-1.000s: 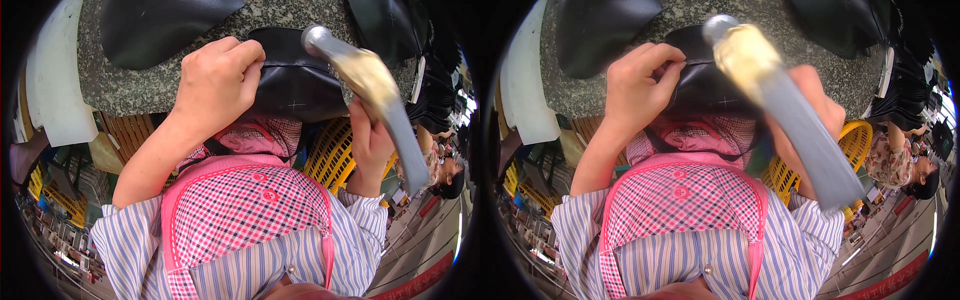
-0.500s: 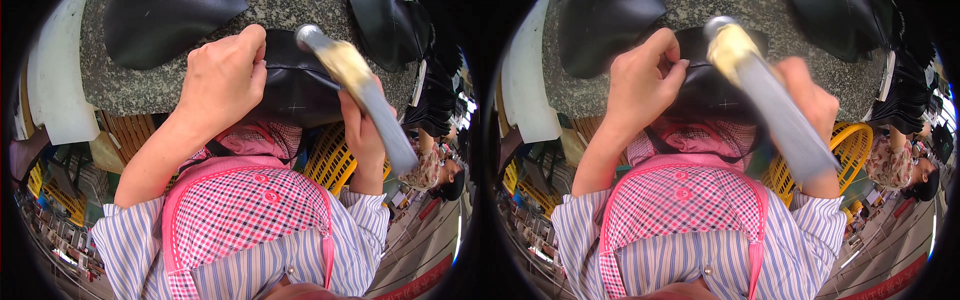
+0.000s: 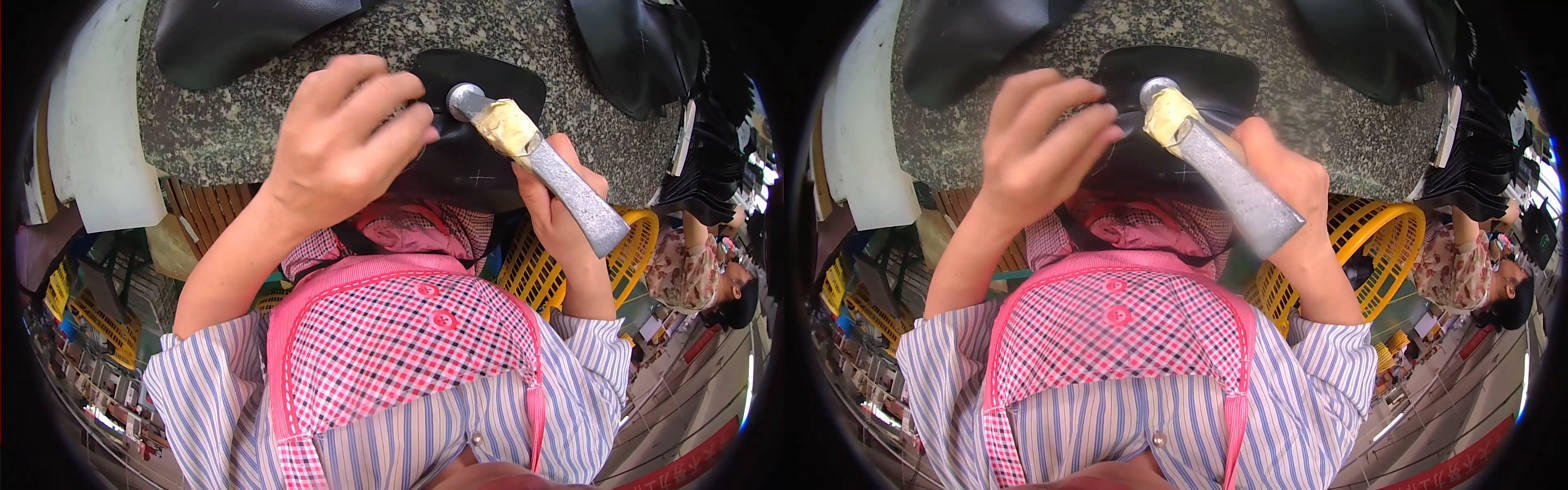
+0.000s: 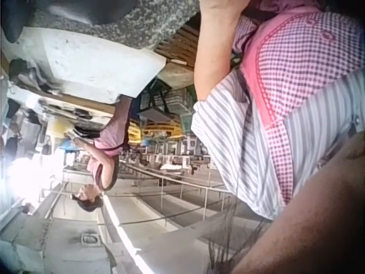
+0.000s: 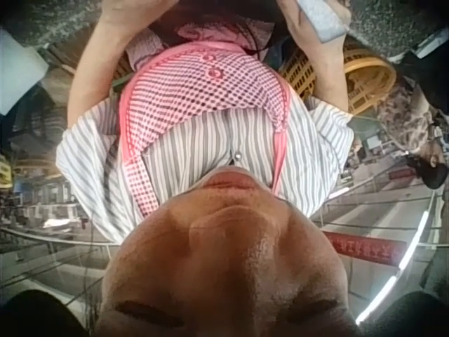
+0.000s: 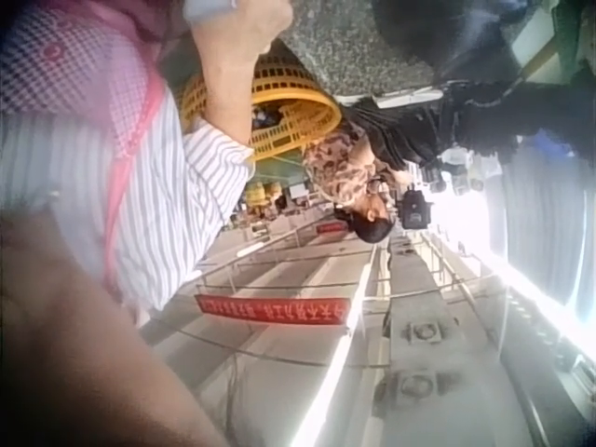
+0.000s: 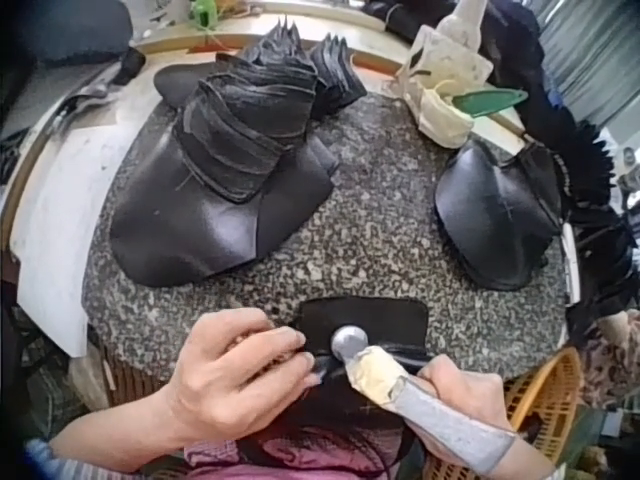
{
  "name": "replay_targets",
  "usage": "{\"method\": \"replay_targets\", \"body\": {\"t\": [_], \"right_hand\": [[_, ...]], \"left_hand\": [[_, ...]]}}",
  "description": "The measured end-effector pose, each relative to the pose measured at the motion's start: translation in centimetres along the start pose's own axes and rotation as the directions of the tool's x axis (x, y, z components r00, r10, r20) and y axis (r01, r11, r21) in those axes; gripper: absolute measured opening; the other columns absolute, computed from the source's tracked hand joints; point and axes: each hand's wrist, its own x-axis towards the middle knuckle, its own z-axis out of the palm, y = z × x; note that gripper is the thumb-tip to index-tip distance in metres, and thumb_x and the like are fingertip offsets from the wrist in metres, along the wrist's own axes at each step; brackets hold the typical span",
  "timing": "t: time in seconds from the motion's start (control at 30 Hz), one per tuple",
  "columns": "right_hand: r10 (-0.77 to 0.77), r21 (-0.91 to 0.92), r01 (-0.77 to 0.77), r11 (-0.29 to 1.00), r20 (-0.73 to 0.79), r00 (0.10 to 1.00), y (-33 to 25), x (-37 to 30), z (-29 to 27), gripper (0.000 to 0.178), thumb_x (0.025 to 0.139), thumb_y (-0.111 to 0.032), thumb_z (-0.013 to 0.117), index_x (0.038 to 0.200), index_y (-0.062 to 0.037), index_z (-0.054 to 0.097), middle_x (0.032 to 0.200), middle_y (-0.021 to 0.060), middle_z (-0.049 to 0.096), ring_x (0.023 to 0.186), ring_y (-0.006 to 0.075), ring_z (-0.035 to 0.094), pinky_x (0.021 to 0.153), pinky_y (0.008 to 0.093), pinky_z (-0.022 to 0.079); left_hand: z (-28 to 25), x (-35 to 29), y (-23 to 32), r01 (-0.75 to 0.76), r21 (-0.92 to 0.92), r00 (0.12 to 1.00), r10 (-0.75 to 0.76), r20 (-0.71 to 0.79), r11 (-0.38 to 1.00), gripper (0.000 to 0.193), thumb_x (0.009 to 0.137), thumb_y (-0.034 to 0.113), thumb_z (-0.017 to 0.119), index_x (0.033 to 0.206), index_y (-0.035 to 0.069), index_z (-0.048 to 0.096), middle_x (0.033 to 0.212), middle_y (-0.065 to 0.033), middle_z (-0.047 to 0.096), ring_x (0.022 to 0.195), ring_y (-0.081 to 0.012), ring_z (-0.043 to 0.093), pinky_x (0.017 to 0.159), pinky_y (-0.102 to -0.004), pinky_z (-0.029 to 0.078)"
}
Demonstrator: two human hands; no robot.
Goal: Hammering and folding the edges of leather shoe upper components on a workbench.
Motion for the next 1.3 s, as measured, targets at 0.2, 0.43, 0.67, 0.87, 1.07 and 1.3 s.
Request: {"method": "replay_targets", "body": {"t": [0.2,0.43,0.67,0.87,1.07,1.3], "right_hand": [[0.041,0.087,-0.043,0.995,0.033,0.999,-0.8,0.8,-1.4,0.010,0.084,-0.007,0.060,0.088,0.0004,0.056,0.062,0.0066,0.051,0.053,0.0087,0.049,0.050,0.0233,0.040],[0.003,-0.049,0.005,0.999,0.155,0.988,-0.8,1.5,-2.2,0.005,0.083,-0.005,0.059,0.083,-0.0035,0.054,0.064,0.0106,0.050,0.054,0.0140,0.053,0.051,0.0257,0.042],[-0.038,-0.255,0.088,0.963,0.194,0.980,-1.3,2.4,-2.6,0.020,0.074,-0.019,0.064,0.080,-0.0070,0.049,0.060,0.0115,0.056,0.055,0.0278,0.060,0.049,0.0356,0.047],[-0.048,-0.249,0.112,0.962,0.247,0.968,-1.5,2.3,-2.7,0.010,0.082,-0.009,0.061,0.084,-0.0011,0.055,0.067,0.0067,0.059,0.061,0.0100,0.059,0.055,0.0245,0.044],[0.066,0.219,-0.033,0.975,-0.147,0.987,-1.7,2.5,-2.9,0.016,0.079,-0.010,0.066,0.080,-0.0029,0.052,0.062,0.0089,0.052,0.054,0.0105,0.054,0.052,0.0262,0.042],[0.073,0.246,-0.058,0.967,-0.053,0.996,-2.5,2.7,-2.6,0.018,0.074,-0.011,0.067,0.086,-0.0047,0.054,0.064,0.0094,0.059,0.057,0.0223,0.063,0.051,0.0299,0.048]], "left_hand": [[-0.1,-0.9,0.3,0.054,0.211,0.979,-0.094,0.182,0.976,0.020,0.066,0.023,0.072,0.085,0.018,0.066,0.102,0.0064,0.064,0.106,-0.0239,0.051,0.084,-0.0340,0.035],[0.5,-0.9,0.2,0.093,0.181,0.976,-0.126,0.179,0.979,0.017,0.067,0.030,0.070,0.081,0.023,0.064,0.102,0.0114,0.061,0.111,-0.0202,0.047,0.085,-0.0368,0.031],[0.3,-0.6,0.2,0.127,0.163,0.966,-0.159,0.203,0.979,0.019,0.066,0.026,0.072,0.082,0.020,0.065,0.103,0.0100,0.062,0.111,-0.0241,0.047,0.083,-0.0358,0.034],[0.0,0.0,0.0,0.219,0.085,0.938,-0.234,0.256,0.972,0.036,0.060,0.021,0.076,0.093,0.017,0.062,0.101,0.0080,0.063,0.112,-0.0246,0.047,0.084,-0.0378,0.035],[0.0,0.5,0.0,0.358,-0.018,0.895,-0.338,0.293,0.933,0.086,0.054,0.018,0.078,0.131,0.018,0.038,0.101,0.0075,0.062,0.111,-0.0209,0.043,0.087,-0.0382,0.032],[-1.0,0.7,0.0,0.399,-0.055,0.861,-0.353,0.366,0.915,0.093,0.057,0.019,0.074,0.136,0.008,0.027,0.104,0.0033,0.061,0.111,-0.0229,0.041,0.087,-0.0391,0.028]]}}
